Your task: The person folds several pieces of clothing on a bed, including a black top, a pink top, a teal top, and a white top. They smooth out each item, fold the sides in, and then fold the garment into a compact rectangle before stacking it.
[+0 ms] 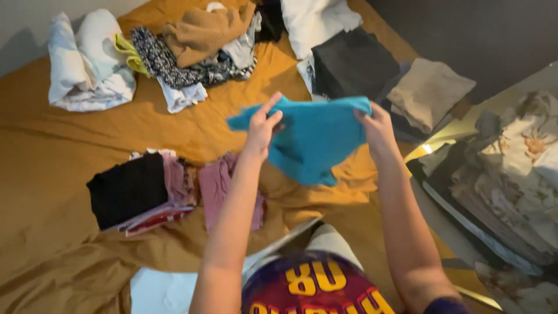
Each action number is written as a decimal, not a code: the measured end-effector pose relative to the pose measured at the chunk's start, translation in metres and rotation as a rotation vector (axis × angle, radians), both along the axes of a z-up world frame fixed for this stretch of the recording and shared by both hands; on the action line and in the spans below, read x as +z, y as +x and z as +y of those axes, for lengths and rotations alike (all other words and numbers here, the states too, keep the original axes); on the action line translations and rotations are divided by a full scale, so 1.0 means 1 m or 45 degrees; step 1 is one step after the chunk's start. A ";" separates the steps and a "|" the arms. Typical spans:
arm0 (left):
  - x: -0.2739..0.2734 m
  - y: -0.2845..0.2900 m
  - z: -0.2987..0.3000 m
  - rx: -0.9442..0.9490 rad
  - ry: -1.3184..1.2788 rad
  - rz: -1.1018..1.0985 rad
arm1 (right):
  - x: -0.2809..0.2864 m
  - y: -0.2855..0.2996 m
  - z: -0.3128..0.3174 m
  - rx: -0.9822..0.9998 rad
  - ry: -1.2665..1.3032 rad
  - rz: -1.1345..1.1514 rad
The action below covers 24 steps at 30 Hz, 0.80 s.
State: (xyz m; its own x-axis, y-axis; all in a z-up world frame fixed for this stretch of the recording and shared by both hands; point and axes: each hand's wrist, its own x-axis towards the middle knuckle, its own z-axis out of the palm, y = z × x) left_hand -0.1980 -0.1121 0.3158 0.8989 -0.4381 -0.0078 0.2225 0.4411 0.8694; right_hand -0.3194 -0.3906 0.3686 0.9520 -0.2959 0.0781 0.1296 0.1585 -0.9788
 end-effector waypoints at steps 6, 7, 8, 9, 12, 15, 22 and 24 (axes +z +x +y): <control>0.049 -0.031 -0.007 0.731 1.114 -1.000 | 0.065 -0.008 0.001 -0.028 -0.358 -0.112; 0.066 -0.041 -0.007 0.912 1.326 -1.037 | 0.087 -0.013 0.002 0.005 -0.368 -0.166; 0.085 -0.048 -0.009 1.093 1.532 -1.074 | 0.110 -0.018 0.002 0.030 -0.378 -0.223; 0.081 -0.043 -0.008 1.096 1.533 -1.082 | 0.120 -0.018 -0.002 0.029 -0.375 -0.230; 0.048 -0.026 -0.007 1.224 1.644 -1.125 | 0.133 -0.015 -0.027 -0.069 -0.683 -0.310; 0.010 0.010 0.004 1.163 1.828 -1.015 | 0.111 0.019 -0.071 -0.187 -0.944 -0.237; 0.104 0.066 0.014 1.579 1.333 -1.243 | 0.134 0.053 -0.138 -0.391 -1.137 -0.745; 0.111 0.069 0.025 1.662 1.180 -1.324 | 0.143 0.053 -0.140 -0.333 -0.897 -0.710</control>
State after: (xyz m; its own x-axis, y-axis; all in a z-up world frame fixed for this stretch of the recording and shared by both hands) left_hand -0.1286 -0.0873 0.4265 0.4216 0.2431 0.8736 -0.5059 -0.7365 0.4491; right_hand -0.2662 -0.5309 0.5114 0.6331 -0.2060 0.7462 0.5572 -0.5478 -0.6240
